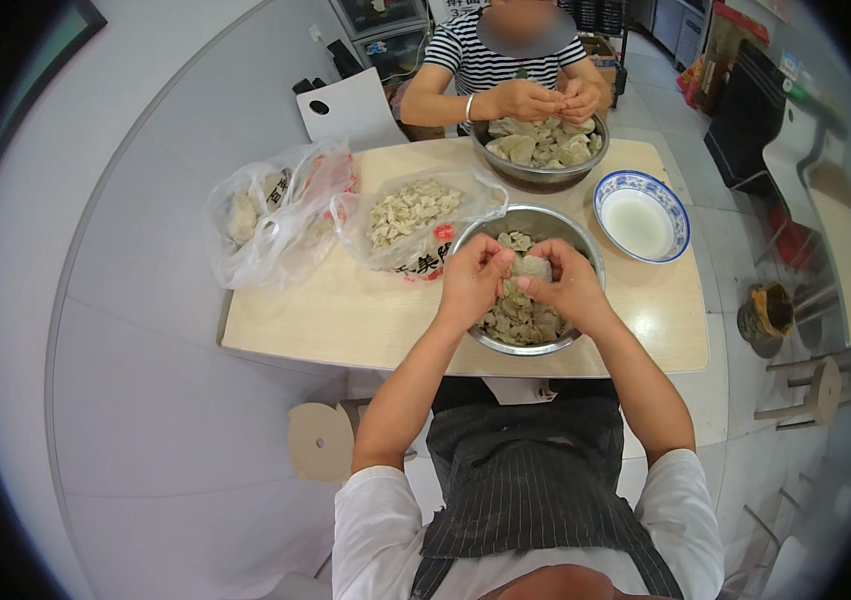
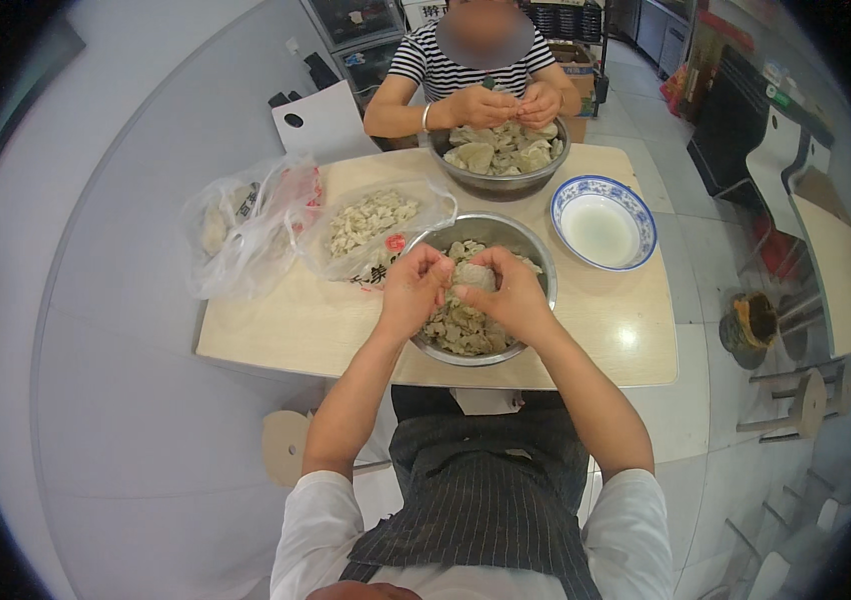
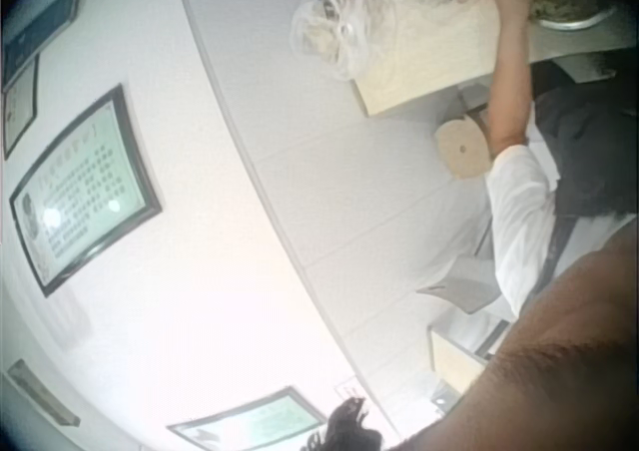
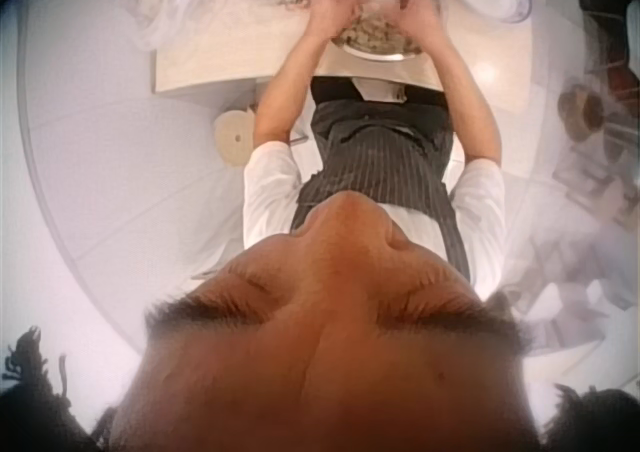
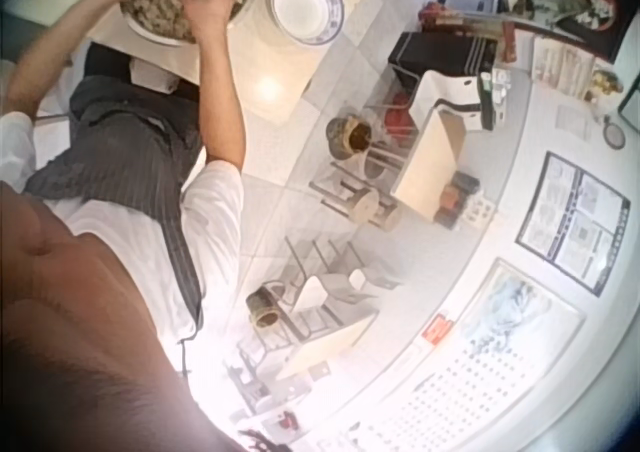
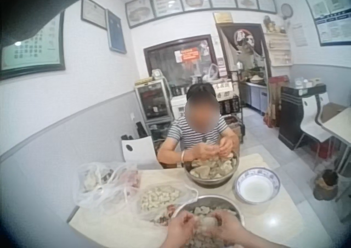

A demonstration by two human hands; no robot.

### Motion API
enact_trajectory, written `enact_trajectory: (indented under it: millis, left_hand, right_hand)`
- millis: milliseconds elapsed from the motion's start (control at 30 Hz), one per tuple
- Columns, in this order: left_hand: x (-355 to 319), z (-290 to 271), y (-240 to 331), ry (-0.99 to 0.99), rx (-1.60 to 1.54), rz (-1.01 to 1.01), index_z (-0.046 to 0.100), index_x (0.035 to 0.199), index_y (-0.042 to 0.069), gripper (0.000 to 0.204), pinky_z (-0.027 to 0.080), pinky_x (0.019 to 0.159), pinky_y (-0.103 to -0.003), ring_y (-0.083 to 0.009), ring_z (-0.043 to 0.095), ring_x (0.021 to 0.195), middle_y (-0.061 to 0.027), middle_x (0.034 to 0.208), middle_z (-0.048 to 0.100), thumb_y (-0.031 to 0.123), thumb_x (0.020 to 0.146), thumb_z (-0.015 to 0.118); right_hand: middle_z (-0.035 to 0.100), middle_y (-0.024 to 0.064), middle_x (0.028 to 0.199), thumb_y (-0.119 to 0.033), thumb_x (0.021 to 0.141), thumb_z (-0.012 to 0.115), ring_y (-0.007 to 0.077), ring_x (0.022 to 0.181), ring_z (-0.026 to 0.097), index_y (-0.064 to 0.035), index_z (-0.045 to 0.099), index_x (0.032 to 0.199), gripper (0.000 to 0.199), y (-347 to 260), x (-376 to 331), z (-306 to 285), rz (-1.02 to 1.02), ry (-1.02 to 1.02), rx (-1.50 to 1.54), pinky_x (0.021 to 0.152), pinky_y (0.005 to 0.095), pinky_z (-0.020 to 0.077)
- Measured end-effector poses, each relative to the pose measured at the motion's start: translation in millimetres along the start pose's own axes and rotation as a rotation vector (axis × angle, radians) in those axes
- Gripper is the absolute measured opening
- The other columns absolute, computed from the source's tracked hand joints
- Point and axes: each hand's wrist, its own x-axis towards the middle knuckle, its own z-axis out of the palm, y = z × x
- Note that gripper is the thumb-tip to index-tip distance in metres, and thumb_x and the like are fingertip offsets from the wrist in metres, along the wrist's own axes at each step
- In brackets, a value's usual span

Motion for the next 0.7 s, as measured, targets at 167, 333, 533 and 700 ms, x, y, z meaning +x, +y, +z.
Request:
enact_trajectory:
  millis: [167, 333, 533, 700]
  left_hand:
    - [-1, 9, 4, -0.041, 0.232, 0.36, 0.061, 0.096, 0.002, 0.014, 0.04, 0.054, -0.022, -0.0039, 0.047, 0.059, 0.0021, 0.07, 0.056, 0.013, 0.09, 0.068]
    - [-2, 0, 12, -0.156, 0.263, 0.126, 0.063, 0.087, 0.004, 0.014, 0.038, 0.052, -0.024, -0.0045, 0.045, 0.058, 0.0032, 0.065, 0.054, 0.007, 0.077, 0.072]
    - [3, 6, 7, 0.078, 0.441, 0.371, 0.062, 0.077, 0.002, 0.012, 0.039, 0.053, -0.026, -0.0083, 0.049, 0.058, -0.0019, 0.065, 0.057, 0.005, 0.069, 0.071]
    - [18, -23, 13, 0.079, 0.313, 0.158, 0.063, 0.082, 0.002, 0.012, 0.042, 0.057, -0.025, -0.009, 0.052, 0.063, -0.0024, 0.069, 0.058, 0.005, 0.074, 0.071]
  right_hand:
    - [0.065, 0.0116, 0.095, -0.011, 0.076, 0.079, 0.0164, 0.084, 0.06, -0.0007, 0.057, 0.107, 0.039, 1, 2, 3, -0.066, 0.076, -0.152, 0.079, 0.0298, 0.0483]
    - [0.066, 0.0135, 0.093, -0.011, 0.073, 0.081, 0.0219, 0.082, 0.062, -0.002, 0.056, 0.102, 0.039, -1, 2, 4, -0.079, 0.028, -0.283, 0.073, 0.0335, 0.0489]
    - [0.067, 0.0138, 0.092, -0.01, 0.074, 0.08, 0.0202, 0.084, 0.063, -0.0024, 0.057, 0.101, 0.036, -1, 2, 11, -0.042, 0.033, -0.269, 0.076, 0.0334, 0.0492]
    - [0.066, 0.0166, 0.096, -0.007, 0.075, 0.078, 0.0291, 0.088, 0.066, -0.0035, 0.054, 0.103, 0.037, 9, 1, -6, -0.126, 0.076, -0.265, 0.078, 0.0356, 0.0496]
